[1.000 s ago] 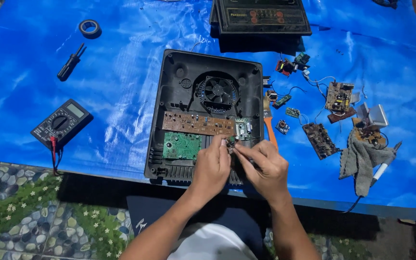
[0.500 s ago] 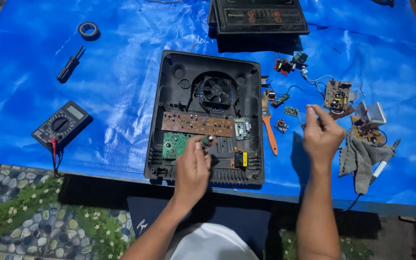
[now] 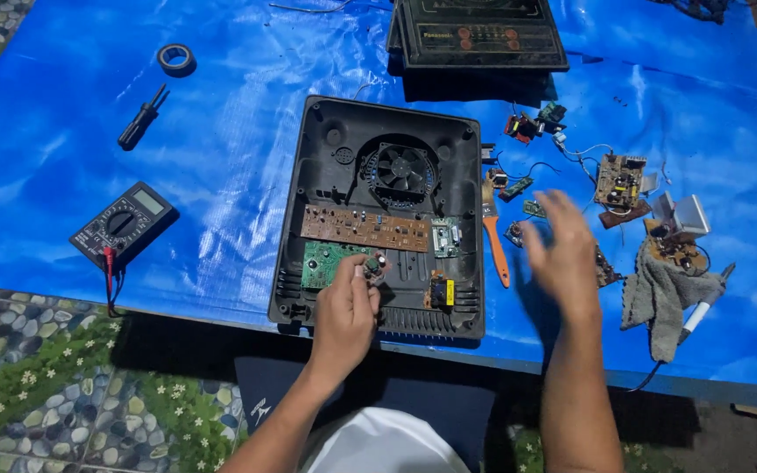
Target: Inspecting and fitting various circuit boards into the housing of an induction cooker during a repair process.
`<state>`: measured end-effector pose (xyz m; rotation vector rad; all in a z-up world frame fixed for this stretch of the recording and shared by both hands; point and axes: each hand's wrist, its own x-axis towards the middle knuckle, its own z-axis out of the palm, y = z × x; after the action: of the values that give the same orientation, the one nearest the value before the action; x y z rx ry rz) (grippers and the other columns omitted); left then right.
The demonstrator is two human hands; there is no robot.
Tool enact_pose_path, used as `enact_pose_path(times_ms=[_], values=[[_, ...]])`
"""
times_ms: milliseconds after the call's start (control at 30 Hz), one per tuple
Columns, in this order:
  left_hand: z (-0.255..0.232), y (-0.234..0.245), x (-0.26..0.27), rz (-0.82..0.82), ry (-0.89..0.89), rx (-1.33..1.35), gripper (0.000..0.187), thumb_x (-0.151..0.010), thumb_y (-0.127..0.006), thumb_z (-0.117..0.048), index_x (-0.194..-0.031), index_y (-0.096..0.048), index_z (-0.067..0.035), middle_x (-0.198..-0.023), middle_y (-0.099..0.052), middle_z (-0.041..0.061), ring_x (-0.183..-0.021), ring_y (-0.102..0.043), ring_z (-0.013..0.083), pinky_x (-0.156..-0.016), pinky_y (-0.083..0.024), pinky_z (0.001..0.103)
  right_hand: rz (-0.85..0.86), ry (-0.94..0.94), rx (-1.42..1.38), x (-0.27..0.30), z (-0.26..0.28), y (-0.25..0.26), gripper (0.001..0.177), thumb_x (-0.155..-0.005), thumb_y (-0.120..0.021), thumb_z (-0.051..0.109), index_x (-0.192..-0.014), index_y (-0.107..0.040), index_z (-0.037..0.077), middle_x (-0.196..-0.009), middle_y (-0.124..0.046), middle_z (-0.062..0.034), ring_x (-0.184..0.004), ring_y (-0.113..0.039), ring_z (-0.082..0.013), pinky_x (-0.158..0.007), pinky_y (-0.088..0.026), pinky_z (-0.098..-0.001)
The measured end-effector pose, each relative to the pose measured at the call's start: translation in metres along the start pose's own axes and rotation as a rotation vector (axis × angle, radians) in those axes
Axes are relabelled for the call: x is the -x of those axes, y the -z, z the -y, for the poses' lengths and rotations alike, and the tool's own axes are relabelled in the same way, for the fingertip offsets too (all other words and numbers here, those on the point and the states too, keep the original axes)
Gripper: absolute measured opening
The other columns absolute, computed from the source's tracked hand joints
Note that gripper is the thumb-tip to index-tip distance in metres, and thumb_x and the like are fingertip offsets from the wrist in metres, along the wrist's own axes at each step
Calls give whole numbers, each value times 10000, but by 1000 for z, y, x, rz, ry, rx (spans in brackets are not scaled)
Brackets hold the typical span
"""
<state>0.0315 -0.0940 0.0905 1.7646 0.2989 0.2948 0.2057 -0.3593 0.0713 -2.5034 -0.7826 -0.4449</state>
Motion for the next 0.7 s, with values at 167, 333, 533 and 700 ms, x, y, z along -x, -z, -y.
enact_pose_path(times_ms=[167,333,533,700], values=[[12,-5,2,97,-49,-86,349,-1049,-335,-127,-1148,-647,-6,-538,-656,164,-465,-654,340,-429,-462,358,222,212,-541,8,109,2,549,-775,-833,57,-1301,-681,10,-1291,-687,-271,-1229,-616,-506,-1051,-486,-622],[14,1,4,139,-84,-117,349,-1049,-360,-137,-1110,-679,-8,-548,-658,211,-451,-643,366,-408,-440,363,367,214,-582,19,127,-15,291,-850,-774,43,-1141,-777,27,-1194,-748,-221,-1105,-714,-440,-961,-570,-570],[15,10,9,212,-76,-127,379,-1060,-321,-148,-1168,-657,-10,-561,-671,210,-450,-656,341,-434,-501,345,362,213,-621,11,131,-22,284,-823,-830,94,-1098,-787,37,-1075,-788,-182,-984,-765,-389,-869,-614,-521],[9,16,13,118,-110,-244,333,-991,-514,-183,-1305,-537,-75,-632,-732,110,-422,-669,234,-401,-454,424,350,258,-643,4,125,-19,264,-777,-812,4,-1033,-752,23,-1050,-765,-94,-830,-732,-180,-733,-619,-279]])
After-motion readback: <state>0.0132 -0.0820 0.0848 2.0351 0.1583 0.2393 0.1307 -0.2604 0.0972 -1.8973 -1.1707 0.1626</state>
